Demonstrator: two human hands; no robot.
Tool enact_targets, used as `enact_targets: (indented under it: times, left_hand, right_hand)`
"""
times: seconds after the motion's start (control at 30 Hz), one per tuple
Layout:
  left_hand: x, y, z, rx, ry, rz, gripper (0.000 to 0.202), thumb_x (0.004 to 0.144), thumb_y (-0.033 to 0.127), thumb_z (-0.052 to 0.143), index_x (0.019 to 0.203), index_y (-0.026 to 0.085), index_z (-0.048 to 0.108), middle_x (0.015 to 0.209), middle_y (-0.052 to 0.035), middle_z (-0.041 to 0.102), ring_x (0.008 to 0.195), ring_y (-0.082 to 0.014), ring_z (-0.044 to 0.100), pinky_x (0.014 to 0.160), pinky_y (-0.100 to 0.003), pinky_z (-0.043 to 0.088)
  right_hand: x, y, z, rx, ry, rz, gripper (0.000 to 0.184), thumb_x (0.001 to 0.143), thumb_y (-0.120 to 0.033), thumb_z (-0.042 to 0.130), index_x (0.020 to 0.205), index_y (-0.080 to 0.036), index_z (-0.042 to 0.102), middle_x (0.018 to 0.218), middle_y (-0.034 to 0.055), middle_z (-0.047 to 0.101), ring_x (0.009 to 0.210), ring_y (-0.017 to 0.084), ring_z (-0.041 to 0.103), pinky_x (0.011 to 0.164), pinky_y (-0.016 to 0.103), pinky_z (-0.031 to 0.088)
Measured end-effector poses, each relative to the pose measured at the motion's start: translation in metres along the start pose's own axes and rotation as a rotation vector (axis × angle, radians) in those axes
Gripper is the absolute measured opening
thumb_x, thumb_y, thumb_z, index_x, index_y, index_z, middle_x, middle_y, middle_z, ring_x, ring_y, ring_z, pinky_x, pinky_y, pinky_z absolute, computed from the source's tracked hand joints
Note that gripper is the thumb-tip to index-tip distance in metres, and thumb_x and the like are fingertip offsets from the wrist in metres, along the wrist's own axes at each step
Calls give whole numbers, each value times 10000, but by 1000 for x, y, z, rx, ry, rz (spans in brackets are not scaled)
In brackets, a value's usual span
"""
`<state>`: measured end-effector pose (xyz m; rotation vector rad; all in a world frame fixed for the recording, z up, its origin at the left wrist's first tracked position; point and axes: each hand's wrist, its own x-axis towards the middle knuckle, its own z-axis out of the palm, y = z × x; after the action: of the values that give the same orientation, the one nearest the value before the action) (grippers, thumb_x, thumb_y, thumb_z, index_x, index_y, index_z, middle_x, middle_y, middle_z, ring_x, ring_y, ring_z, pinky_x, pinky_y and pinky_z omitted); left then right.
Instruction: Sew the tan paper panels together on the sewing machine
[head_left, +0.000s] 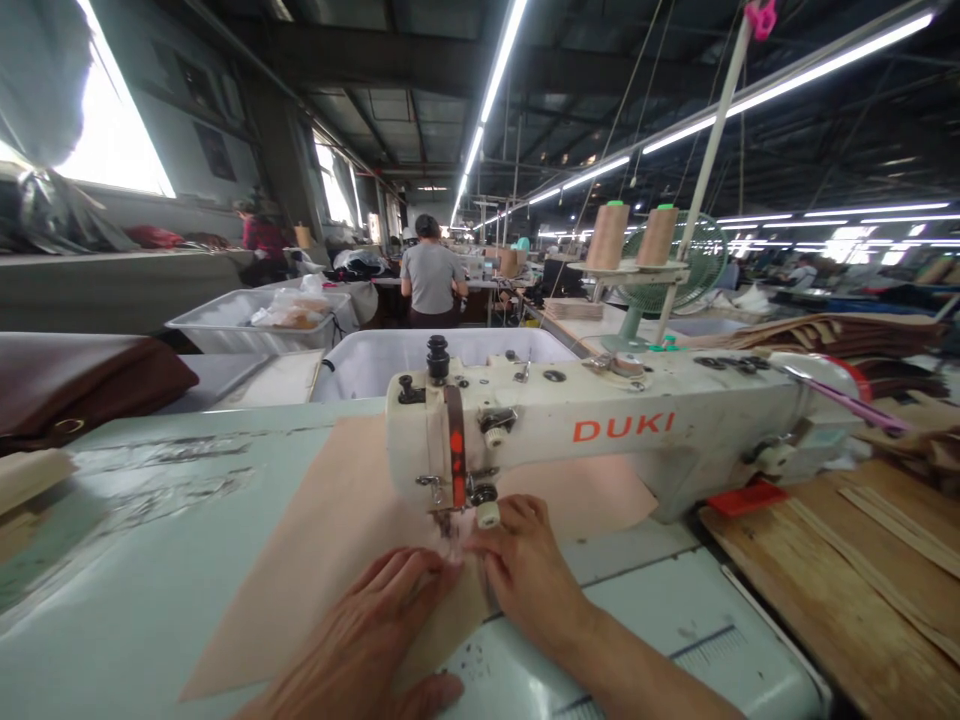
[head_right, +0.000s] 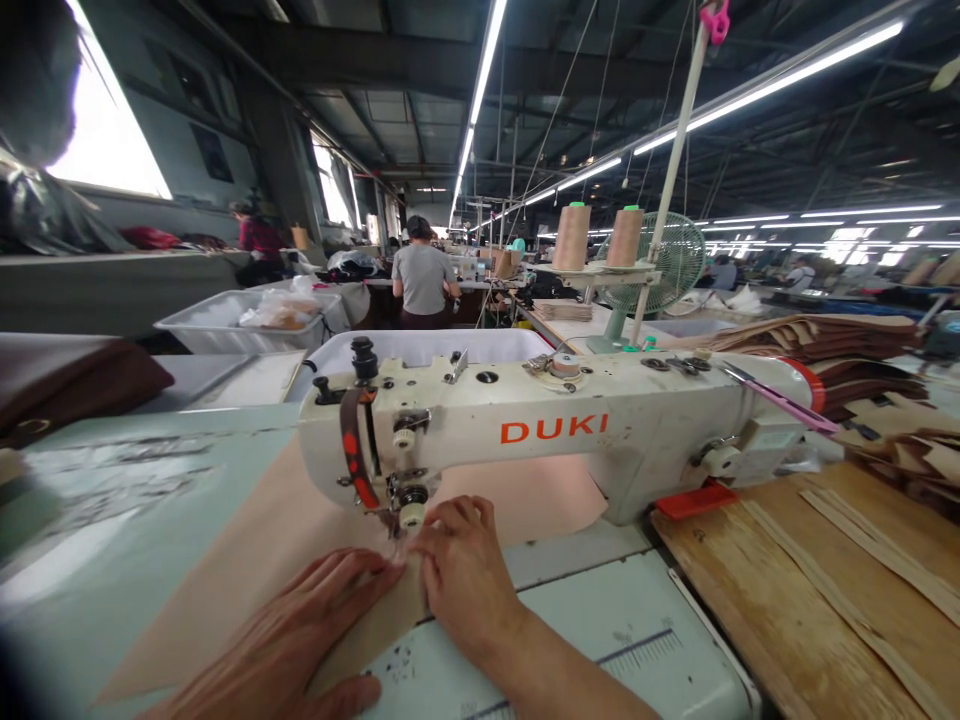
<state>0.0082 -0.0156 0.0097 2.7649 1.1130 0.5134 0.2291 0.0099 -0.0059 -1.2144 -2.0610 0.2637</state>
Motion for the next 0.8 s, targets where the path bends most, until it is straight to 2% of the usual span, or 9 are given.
enact_targets:
  times: [0.1,0.27,0.4,0.53,0.63,0.73,0.8]
  left_hand:
    - [2,-4,3,-23,-9,-13,650,837,519,699,1407,282,495,1344,-77,574,1200,-327,560,975,-422,531]
    - [0,-19,16,-54,-49,-40,768,866,545,684,1519,344,334,1445,-52,464,1290,-310,479,1075,-443,452]
    - [-1,-25,21,-26,-39,-29,796,892,573,644,1550,348,258,1498,-74,392,1331,-337,430,1090,-478,428]
    - [3,-25,18,-23,-45,-19,845,859,611,662,1550,320,273,1502,-105,372,1334,-364,419,1074,-490,443]
    - [7,-23,15,-36,-63,-29,856,841,603,684,1543,308,293,1456,-97,420,1300,-346,452,1074,-485,446]
    - [9,-20,11,-50,-53,-25,800,860,610,659,1523,289,347,1411,-91,469,1264,-327,487,1064,-460,459]
    - [10,-20,7,-65,-32,-4,729,893,588,628,1506,279,384,1400,-84,487,1263,-315,492,1073,-440,450]
  right_hand:
    - [1,0,0,-2,3,8,435,787,10,628,986,-356,750,983,-11,629,1038,182,499,1003,375,294]
    - [2,0,1,-34,4,37,340,794,-9,639,890,-311,762,977,2,616,1051,183,492,1000,361,306]
    - [4,-1,0,-69,-9,50,321,809,-24,637,895,-307,761,973,6,604,1054,183,485,998,352,318]
    - [5,-1,1,-88,14,53,321,798,-12,628,893,-290,759,976,19,602,1057,197,488,993,359,334]
    - [2,0,3,-100,11,41,304,811,-6,603,902,-260,744,1010,27,615,1070,200,499,995,357,348]
    - [5,3,4,-196,-59,11,243,892,-44,525,968,-192,703,1099,64,628,1088,207,518,992,362,371]
    - [17,8,3,-271,-141,-26,223,942,-92,480,1013,-158,681,1104,93,641,1097,221,534,987,373,386]
